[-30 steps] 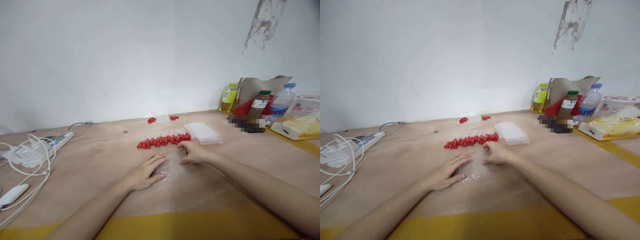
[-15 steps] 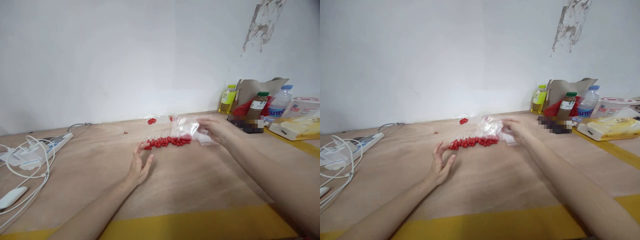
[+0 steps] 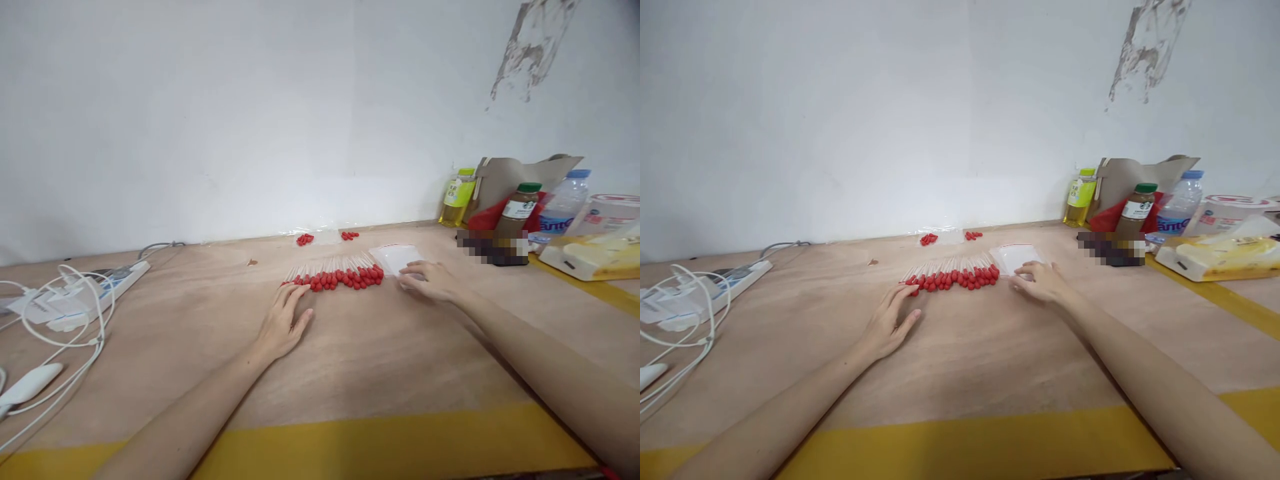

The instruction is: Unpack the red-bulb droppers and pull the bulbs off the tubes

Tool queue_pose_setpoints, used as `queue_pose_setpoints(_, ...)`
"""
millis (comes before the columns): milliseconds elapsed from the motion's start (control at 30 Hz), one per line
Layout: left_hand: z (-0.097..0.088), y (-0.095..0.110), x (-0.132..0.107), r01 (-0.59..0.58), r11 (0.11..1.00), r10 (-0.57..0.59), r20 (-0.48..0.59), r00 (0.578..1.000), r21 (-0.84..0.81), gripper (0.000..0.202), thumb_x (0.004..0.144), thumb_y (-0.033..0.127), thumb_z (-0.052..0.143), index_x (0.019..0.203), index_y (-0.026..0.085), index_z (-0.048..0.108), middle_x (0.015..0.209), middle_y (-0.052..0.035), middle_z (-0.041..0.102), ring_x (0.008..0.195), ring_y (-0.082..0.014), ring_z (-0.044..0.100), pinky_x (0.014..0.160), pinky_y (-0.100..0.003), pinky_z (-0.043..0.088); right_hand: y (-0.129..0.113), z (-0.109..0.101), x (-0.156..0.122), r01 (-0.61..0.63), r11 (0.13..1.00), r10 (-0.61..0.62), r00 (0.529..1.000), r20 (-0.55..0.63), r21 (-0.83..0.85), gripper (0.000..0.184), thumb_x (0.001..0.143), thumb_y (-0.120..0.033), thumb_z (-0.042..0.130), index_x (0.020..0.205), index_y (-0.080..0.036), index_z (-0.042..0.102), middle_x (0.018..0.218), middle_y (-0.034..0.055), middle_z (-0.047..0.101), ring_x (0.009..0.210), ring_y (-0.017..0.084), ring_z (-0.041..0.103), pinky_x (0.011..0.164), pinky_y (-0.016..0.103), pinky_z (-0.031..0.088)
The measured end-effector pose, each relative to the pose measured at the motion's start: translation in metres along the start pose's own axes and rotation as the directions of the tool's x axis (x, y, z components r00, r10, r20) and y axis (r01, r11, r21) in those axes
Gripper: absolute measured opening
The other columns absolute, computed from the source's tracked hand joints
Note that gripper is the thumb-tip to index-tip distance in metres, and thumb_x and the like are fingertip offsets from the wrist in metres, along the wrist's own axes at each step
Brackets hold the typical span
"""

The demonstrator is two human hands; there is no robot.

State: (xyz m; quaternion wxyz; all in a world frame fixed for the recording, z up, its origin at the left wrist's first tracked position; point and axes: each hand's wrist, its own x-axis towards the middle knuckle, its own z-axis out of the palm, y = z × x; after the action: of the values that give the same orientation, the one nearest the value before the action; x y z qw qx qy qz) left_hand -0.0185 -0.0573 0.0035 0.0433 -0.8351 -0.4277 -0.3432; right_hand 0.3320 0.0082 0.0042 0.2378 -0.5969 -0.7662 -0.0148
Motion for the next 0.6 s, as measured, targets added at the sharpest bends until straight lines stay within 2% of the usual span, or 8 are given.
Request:
queue_pose_setpoints(100,0.000,0.000,0.000,0.025,1.000,-0.024,-0.023,0.999,0.017,0.031,0.084,0.028,0.045,0.114,0.023,0.044,0.113,-0.0080,0.049,0.110,-0.0220,0.044,0.095,-0.041,0.036,-0.031,-0.011,-0.001,0.042,0.996,-0.031,0.988,-0.151,0.074,0.038,0.079,-0.049,0.043,0.088,-0.021,0.067,0.101,0.0073,0.063,0.099,0.025,0.055,0.092,0.049,0.033)
queue_pose_setpoints(167,0.001,0.000,0.000,0.034,0.998,-0.033,-0.037,0.999,0.046,0.027,0.083,0.028,0.046,0.109,0.022,0.048,0.109,-0.0076,0.050,0.107,-0.0221,0.045,0.093,-0.040,0.037,-0.060,-0.012,-0.006,0.171,0.969,-0.147,0.979,-0.141,0.179,0.036,0.083,-0.043,0.039,0.085,-0.020,0.067,0.089,0.0085,0.065,0.088,0.021,0.058,0.086,0.040,0.041)
queue_pose_setpoints(200,0.001,0.000,0.000,0.034,0.998,-0.032,-0.039,0.999,0.059,0.026,0.082,0.028,0.047,0.107,0.022,0.049,0.108,-0.0075,0.050,0.106,-0.0221,0.046,0.092,-0.040,0.037,-0.075,-0.010,-0.011,0.279,0.930,-0.267,0.960,-0.082,0.241,0.036,0.084,-0.041,0.038,0.088,-0.020,0.067,0.090,0.0085,0.065,0.088,0.020,0.058,0.085,0.036,0.042)
queue_pose_setpoints(233,0.002,0.000,-0.001,0.031,0.997,-0.028,-0.038,0.999,0.068,0.025,0.082,0.027,0.047,0.106,0.022,0.050,0.106,-0.0075,0.051,0.105,-0.0221,0.046,0.092,-0.040,0.037,-0.087,-0.006,-0.016,0.383,0.876,-0.396,0.918,-0.018,0.294,0.035,0.084,-0.042,0.040,0.093,-0.021,0.066,0.097,0.0083,0.064,0.093,0.020,0.057,0.086,0.034,0.042)
queue_pose_setpoints(300,0.003,0.000,-0.001,0.018,0.997,-0.016,-0.033,0.999,0.074,0.022,0.081,0.027,0.047,0.102,0.021,0.051,0.103,-0.0073,0.052,0.104,-0.0219,0.047,0.090,-0.039,0.038,-0.106,0.004,-0.025,0.522,0.764,-0.599,0.792,0.118,0.379,0.039,0.081,-0.046,0.045,0.108,-0.022,0.061,0.114,0.0073,0.058,0.104,0.020,0.053,0.091,0.034,0.040)
queue_pose_setpoints(367,0.003,0.000,-0.002,0.011,0.997,-0.009,-0.030,1.000,0.077,0.017,0.081,0.027,0.047,0.095,0.020,0.054,0.100,-0.0071,0.052,0.102,-0.0216,0.048,0.089,-0.038,0.039,-0.113,0.014,-0.032,0.547,0.723,-0.664,0.719,0.206,0.422,0.050,0.080,-0.050,0.046,0.121,-0.021,0.052,0.128,0.0084,0.047,0.116,0.022,0.044,0.098,0.037,0.034)
queue_pose_setpoints(467,0.003,0.001,-0.003,-0.001,0.995,0.002,-0.007,1.000,0.098,0.011,0.080,0.026,0.048,0.082,0.020,0.057,0.094,-0.0063,0.054,0.096,-0.0210,0.049,0.085,-0.037,0.039,-0.112,0.024,-0.035,0.510,0.746,-0.638,0.731,0.241,0.427,0.054,0.081,-0.051,0.045,0.127,-0.023,0.045,0.135,0.0081,0.039,0.123,0.023,0.036,0.102,0.041,0.028)
queue_pose_setpoints(600,0.004,0.005,0.007,-0.003,0.987,0.002,0.010,1.000,0.161,0.014,0.080,0.029,0.048,0.074,0.020,0.057,0.087,-0.0053,0.056,0.089,-0.0211,0.050,0.081,-0.037,0.038,-0.107,0.027,-0.034,0.489,0.757,-0.613,0.761,0.212,0.433,0.052,0.081,-0.050,0.045,0.126,-0.024,0.046,0.133,0.0080,0.041,0.122,0.023,0.037,0.102,0.041,0.028)
